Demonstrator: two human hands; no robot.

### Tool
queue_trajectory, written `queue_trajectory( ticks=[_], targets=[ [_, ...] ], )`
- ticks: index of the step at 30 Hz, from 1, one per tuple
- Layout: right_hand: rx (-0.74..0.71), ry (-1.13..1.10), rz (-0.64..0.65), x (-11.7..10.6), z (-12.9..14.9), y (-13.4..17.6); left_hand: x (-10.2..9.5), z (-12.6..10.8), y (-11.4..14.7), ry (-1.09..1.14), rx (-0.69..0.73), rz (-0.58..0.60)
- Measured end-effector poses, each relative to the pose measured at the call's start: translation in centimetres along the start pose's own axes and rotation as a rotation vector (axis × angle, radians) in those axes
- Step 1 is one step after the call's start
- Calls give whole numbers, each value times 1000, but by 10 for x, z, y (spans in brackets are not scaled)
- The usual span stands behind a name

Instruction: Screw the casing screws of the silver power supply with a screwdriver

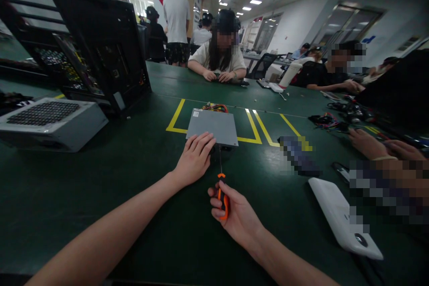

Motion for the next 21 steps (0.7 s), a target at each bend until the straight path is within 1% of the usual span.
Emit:
queue_trajectory(
  ticks=[3,7,10,14,17,21],
  targets=[
    [-49,19,3,0,1,1,0,0,0,7,0,-1],
    [0,58,14,0,0,2,1,0,0,10,-4,-3],
    [37,35,27,-1,0,1,0,0,0,10,-1,-7],
    [1,-13,13,-1,0,0,0,-1,0,-1,-2,-2],
    [-32,9,-15,0,1,0,0,-1,0,-5,0,-3],
    [-11,26,-15,0,2,0,2,0,1,-7,-2,1]
  ],
)
Point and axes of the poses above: each hand's wrist, its own y-axis away from the middle knuckle, its own x-axis out of the palm, z = x × y, the point moved 4 cm from there along -y, towards the middle knuckle, and after that the axes turned 7 degrees about -z, right-handed, at the moved point
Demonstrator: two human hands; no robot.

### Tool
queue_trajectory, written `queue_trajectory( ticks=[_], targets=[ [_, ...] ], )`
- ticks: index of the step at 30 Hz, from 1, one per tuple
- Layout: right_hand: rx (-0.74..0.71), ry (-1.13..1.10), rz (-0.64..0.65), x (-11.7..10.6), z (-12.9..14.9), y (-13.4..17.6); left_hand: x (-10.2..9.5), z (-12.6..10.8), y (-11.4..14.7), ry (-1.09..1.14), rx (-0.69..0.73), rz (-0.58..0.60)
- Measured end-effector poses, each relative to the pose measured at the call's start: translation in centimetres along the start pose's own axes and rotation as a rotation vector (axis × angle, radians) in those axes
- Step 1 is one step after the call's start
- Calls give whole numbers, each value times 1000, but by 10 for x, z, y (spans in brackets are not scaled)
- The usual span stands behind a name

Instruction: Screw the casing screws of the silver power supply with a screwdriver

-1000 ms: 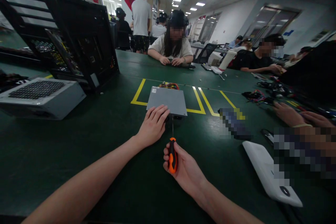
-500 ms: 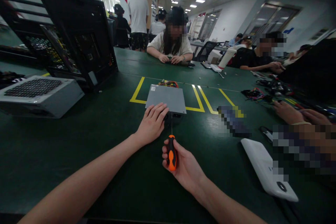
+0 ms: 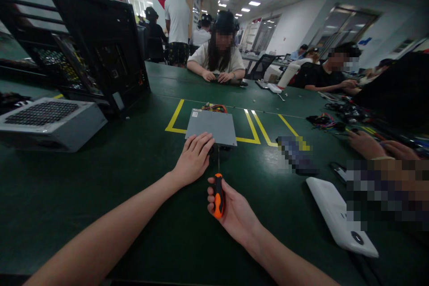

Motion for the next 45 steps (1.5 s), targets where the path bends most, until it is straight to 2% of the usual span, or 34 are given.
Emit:
queue_trajectory(
  ticks=[3,7,15,21,28,34,40,45],
  targets=[
    [2,-26,18,-1,0,-1,0,0,0,4,0,0],
    [-70,-37,-24,-3,1,0,-1,0,-1,14,-3,-1],
    [21,-17,24,0,-1,2,-1,-1,-1,18,6,-8],
    [-65,-49,4,0,2,2,-1,-1,-1,5,1,-6],
    [12,-20,16,0,-2,-1,-1,-1,-1,15,-2,-10],
    [-71,-35,-19,-2,2,-1,-1,-1,-1,11,-1,-4],
    [14,-7,0,0,0,0,-1,-1,-1,11,4,-2],
    [-39,-32,-9,0,1,1,-2,-1,-1,4,3,-12]
  ],
)
Point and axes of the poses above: each hand's wrist, its own y-axis away from the middle knuckle, its own x-axis out of the palm, z = x × y, the point moved 4 cm from there along -y, towards the middle knuckle, and after that the axes turned 7 degrees about -z, right-handed, at the moved point
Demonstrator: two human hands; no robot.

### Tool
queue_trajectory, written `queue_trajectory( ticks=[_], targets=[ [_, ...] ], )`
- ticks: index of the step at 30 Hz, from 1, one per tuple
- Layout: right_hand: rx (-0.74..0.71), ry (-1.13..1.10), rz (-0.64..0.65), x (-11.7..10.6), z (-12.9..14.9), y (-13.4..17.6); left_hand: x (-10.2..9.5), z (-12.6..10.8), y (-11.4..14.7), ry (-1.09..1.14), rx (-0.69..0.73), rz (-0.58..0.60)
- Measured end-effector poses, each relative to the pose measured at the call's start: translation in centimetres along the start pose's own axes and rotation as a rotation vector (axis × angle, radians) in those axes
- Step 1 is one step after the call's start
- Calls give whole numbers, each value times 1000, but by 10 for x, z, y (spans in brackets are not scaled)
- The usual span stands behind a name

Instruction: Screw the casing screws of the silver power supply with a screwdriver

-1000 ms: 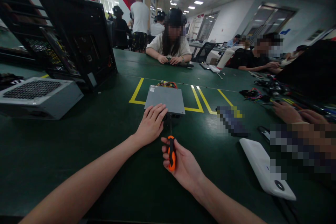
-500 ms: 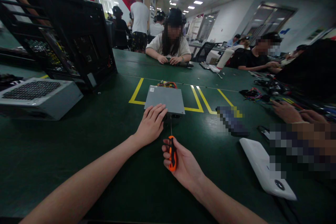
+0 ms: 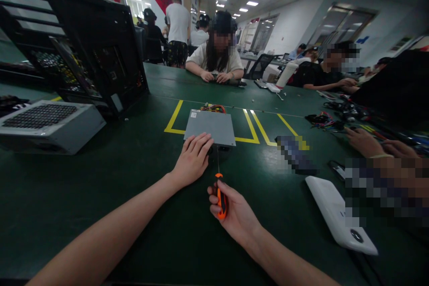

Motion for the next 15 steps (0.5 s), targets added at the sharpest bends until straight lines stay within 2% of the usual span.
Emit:
queue_trajectory(
  ticks=[3,9,15],
  targets=[
    [-30,9,-15,-1,0,1,0,0,0,-2,1,8],
    [37,40,-13,0,0,-1,1,1,1,2,1,7],
    [-69,6,-17,-2,3,-2,2,1,1,-3,1,9]
  ],
)
Point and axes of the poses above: each hand's wrist, its own y-axis away from the middle knuckle, its own x-axis out of the palm, z = x × y, the point moved 4 cm from there along -y, towards the middle knuckle, and after that the axes turned 7 degrees about -z, right-handed, at the moved point
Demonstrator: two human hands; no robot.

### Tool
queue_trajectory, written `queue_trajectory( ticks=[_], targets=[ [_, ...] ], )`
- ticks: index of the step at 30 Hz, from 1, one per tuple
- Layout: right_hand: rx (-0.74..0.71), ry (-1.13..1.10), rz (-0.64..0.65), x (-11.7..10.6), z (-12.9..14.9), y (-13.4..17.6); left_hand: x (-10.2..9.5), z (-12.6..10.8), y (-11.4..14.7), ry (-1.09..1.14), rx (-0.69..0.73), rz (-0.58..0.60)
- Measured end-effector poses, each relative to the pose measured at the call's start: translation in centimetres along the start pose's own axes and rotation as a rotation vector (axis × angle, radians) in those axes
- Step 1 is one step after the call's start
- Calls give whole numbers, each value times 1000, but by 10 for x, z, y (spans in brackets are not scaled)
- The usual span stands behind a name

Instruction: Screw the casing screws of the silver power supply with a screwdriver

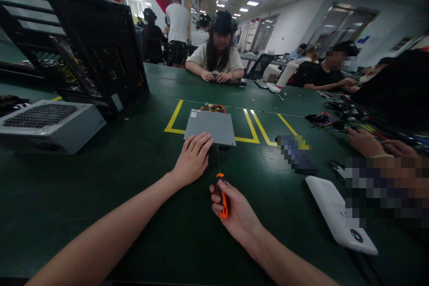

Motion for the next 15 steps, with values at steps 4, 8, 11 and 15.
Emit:
queue_trajectory(
  ticks=[4,8,11,15],
  targets=[
    [56,44,-9,0,-2,2,-1,0,-1,2,4,-10],
    [72,13,-3,0,-3,1,-1,0,-1,-1,5,-11],
    [30,3,-8,-1,-2,0,-1,0,-1,-3,5,0],
    [34,11,-23,1,-1,1,-1,0,0,-4,2,7]
  ],
)
Point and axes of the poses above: each hand's wrist, its own y-axis away from the middle knuckle, its own x-axis out of the palm, z = x × y, the point moved 4 cm from there along -y, towards the middle knuckle, and after that the axes turned 7 degrees about -z, right-handed, at the moved point
